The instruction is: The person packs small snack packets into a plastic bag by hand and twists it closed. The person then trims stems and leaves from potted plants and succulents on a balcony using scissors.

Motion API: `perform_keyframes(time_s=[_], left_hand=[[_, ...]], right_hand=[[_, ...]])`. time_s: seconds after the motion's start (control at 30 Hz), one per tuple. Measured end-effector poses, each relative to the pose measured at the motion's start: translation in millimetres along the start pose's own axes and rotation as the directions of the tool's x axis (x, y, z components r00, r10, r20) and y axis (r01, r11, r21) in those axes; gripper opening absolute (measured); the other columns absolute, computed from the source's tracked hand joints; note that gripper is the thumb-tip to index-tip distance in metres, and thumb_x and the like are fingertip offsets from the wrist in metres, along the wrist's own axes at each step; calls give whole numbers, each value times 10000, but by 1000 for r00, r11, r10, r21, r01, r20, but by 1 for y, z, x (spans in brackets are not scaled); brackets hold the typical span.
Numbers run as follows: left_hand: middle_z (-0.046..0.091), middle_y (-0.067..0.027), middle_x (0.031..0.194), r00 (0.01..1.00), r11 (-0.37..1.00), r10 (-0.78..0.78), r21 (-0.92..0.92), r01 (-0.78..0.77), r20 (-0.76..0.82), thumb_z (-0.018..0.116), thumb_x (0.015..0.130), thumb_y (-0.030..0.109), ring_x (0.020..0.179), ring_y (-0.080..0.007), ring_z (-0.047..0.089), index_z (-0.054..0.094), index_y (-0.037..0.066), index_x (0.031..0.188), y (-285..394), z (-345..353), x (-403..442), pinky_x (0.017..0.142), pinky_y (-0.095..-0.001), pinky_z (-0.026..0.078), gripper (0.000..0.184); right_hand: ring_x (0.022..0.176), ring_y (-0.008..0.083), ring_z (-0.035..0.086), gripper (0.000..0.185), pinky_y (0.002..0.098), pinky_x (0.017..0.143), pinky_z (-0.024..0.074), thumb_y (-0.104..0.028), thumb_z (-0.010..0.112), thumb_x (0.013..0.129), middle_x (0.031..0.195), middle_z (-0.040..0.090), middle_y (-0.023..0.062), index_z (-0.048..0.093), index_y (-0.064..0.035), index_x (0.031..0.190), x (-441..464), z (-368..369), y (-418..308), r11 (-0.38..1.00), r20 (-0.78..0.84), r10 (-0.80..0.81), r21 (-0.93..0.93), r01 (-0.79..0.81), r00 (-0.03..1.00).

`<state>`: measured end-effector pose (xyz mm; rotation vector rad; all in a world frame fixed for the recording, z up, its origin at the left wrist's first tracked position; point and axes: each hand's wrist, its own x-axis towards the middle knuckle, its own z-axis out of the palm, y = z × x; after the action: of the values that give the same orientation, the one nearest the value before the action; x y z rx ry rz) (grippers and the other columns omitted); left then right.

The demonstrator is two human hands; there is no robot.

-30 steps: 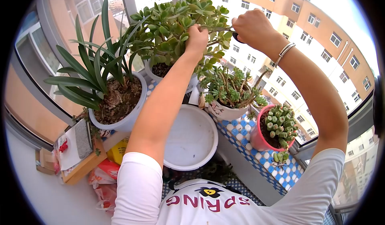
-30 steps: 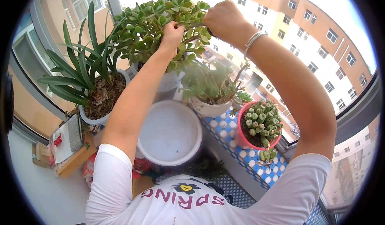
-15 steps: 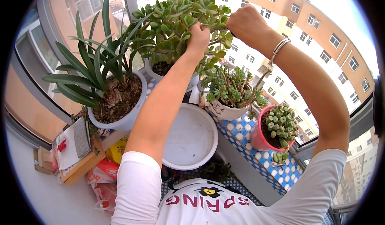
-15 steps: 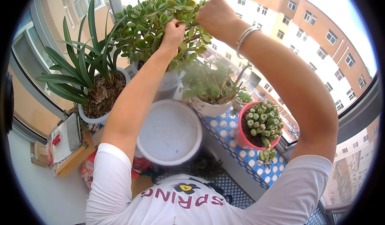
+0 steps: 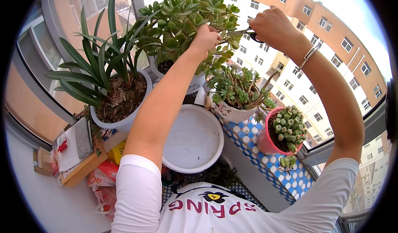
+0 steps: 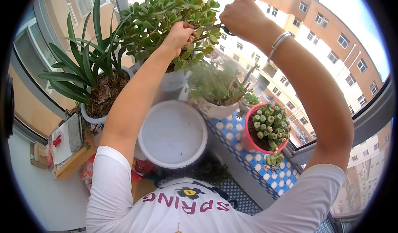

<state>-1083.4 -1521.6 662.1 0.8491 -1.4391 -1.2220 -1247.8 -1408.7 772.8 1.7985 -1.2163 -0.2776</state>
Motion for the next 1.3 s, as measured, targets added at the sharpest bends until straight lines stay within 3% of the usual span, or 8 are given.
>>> perform_keyframes(time_s=[0.13,0.23,0.37,0.47,0.67,0.87,1.17,1.3], left_hand=[[584,-43,750,995,993,-31,112,21,95,590,883,125,626,-81,491,596,-20,878,-5,-1,6,530,-251,363,145],[578,-28,735,985,970,157,175,-167,72,590,885,135,645,-88,477,618,-28,843,-20,5,12,575,-268,378,170],[650,-134,814,991,955,131,268,-127,3,591,813,210,748,-223,606,644,-32,909,-25,0,19,708,-346,471,266],[647,-141,818,998,956,65,286,-60,-8,570,811,250,754,-233,607,641,-20,911,-16,-2,17,711,-357,473,296],[575,-121,738,994,978,95,193,-82,-60,537,824,244,678,-220,518,570,-29,801,-14,-3,17,662,-379,433,276],[544,-44,783,998,988,51,146,-48,-22,492,876,191,753,-144,481,594,-12,885,-10,-3,14,729,-309,400,227],[469,8,675,1000,996,11,87,-12,3,476,888,179,513,-61,359,549,59,835,-2,-1,8,450,-244,264,150],[471,8,667,1000,997,-1,82,1,3,469,890,175,482,-59,340,547,64,836,-1,-1,8,431,-242,253,145]], right_hand=[[697,186,644,127,331,698,461,-221,713,776,682,650,20,657,-116,819,4,4,1,998,83,48,24,-51,995],[695,183,643,115,317,724,458,-212,707,782,678,645,17,646,-115,798,4,-3,2,998,111,63,8,-64,992],[703,161,647,79,307,744,454,-185,675,815,679,643,11,643,-117,788,5,5,0,998,-98,-1,-70,-5,995],[726,146,647,65,304,769,443,-162,653,832,685,645,4,642,-121,783,12,6,-4,990,-131,-30,-143,11,991],[766,141,643,69,301,825,424,-145,642,836,705,650,-5,646,-125,770,16,-13,-7,966,-159,-51,-258,8,986],[785,137,627,93,300,837,411,-143,640,832,682,636,3,641,-129,740,20,-5,-9,962,-204,-77,-271,19,976],[729,145,602,122,301,872,386,-140,632,812,638,619,-1,623,-127,691,29,-8,-17,965,-64,-81,-254,63,995],[698,110,608,174,310,845,360,-181,646,805,604,611,-43,635,-210,633,30,-3,-18,946,-150,-109,-320,56,983]])
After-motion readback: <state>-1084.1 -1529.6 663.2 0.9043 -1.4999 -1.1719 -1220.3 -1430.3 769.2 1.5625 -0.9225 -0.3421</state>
